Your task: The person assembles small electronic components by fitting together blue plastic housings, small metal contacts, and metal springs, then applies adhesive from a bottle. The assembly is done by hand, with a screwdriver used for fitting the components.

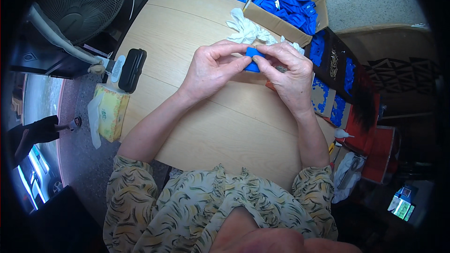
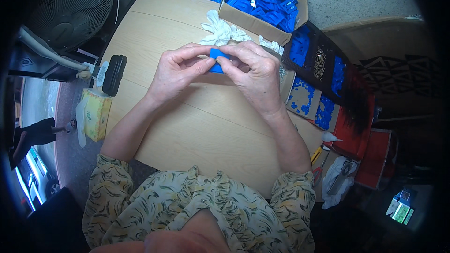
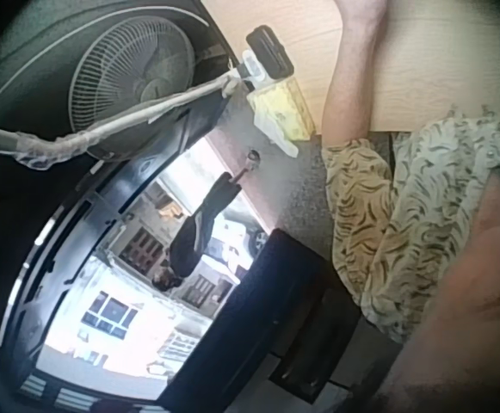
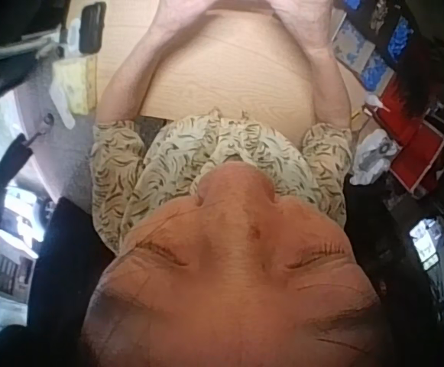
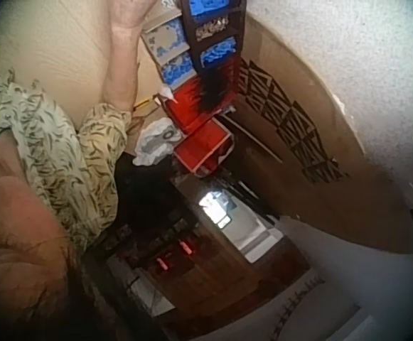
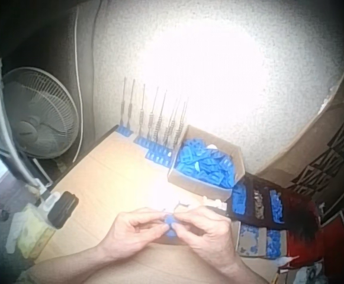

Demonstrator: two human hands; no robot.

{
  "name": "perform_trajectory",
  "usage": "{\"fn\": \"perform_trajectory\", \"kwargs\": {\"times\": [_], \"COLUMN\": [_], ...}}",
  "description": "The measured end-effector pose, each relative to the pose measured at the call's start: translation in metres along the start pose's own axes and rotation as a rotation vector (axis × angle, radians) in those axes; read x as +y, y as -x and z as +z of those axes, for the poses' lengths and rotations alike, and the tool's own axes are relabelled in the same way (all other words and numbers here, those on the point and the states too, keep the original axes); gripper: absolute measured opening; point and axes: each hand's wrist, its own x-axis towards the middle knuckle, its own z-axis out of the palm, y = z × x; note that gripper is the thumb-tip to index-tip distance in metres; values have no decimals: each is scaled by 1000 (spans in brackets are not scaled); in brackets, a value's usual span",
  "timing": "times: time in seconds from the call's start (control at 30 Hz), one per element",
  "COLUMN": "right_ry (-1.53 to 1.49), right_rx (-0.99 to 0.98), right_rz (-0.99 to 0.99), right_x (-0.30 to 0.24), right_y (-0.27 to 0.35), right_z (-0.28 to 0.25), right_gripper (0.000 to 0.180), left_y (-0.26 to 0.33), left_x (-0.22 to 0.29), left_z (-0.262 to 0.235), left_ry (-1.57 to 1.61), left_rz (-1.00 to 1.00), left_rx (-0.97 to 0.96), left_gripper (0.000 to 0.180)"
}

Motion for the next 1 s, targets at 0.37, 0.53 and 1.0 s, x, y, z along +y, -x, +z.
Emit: {"fn": "perform_trajectory", "kwargs": {"times": [0.37, 0.53, 1.0], "right_ry": [45, 29, 15], "right_rx": [0, 12, 24], "right_rz": [-46, -50, 5], "right_x": [0, 0, -1], "right_y": [0, -1, 2], "right_z": [1, 3, 6], "right_gripper": [23, 23, 24], "left_y": [-1, 0, -1], "left_x": [3, 1, 3], "left_z": [1, 0, 0], "left_ry": [-3, 19, -4], "left_rz": [-22, -43, -79], "left_rx": [25, 31, 28], "left_gripper": [25, 26, 28]}}
